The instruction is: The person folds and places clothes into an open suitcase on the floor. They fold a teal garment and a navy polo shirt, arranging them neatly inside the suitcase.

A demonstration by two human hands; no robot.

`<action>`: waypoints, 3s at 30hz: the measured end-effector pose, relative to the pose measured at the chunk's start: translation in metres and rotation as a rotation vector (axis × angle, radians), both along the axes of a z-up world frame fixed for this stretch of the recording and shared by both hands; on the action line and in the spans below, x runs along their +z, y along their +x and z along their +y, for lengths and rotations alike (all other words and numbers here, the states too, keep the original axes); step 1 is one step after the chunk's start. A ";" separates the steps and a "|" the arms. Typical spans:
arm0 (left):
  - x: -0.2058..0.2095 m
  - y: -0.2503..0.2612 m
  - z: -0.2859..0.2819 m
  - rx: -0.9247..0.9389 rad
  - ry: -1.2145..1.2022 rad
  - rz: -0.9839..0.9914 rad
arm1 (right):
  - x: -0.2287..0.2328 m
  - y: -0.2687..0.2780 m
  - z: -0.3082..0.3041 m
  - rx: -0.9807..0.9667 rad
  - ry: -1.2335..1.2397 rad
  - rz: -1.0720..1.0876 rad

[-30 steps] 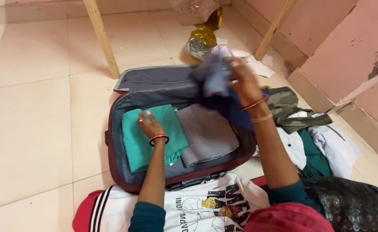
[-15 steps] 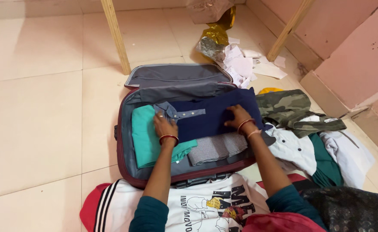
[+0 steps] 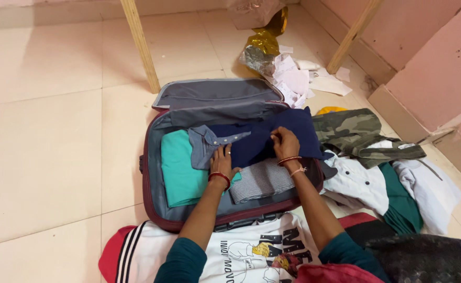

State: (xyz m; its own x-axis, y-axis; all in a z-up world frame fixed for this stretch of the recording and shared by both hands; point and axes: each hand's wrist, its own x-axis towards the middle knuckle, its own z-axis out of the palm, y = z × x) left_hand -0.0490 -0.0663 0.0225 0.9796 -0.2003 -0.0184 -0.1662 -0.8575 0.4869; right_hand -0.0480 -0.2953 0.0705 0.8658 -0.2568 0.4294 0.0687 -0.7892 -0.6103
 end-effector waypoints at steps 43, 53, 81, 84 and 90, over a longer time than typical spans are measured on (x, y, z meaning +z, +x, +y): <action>0.034 0.029 0.049 0.288 -0.988 -0.500 | -0.068 0.050 -0.109 0.148 0.113 0.388; -0.010 0.033 0.000 0.030 0.003 -0.271 | 0.057 0.014 -0.089 0.372 0.703 0.092; 0.321 -0.016 0.180 0.162 -0.332 -0.522 | 0.235 0.045 -0.097 0.559 0.586 -0.022; 0.322 -0.026 0.186 0.032 -0.428 -0.618 | 0.224 0.045 -0.096 0.495 0.659 -0.005; 0.345 -0.068 0.212 0.052 -0.783 -0.642 | 0.229 0.008 -0.110 0.759 0.945 -0.160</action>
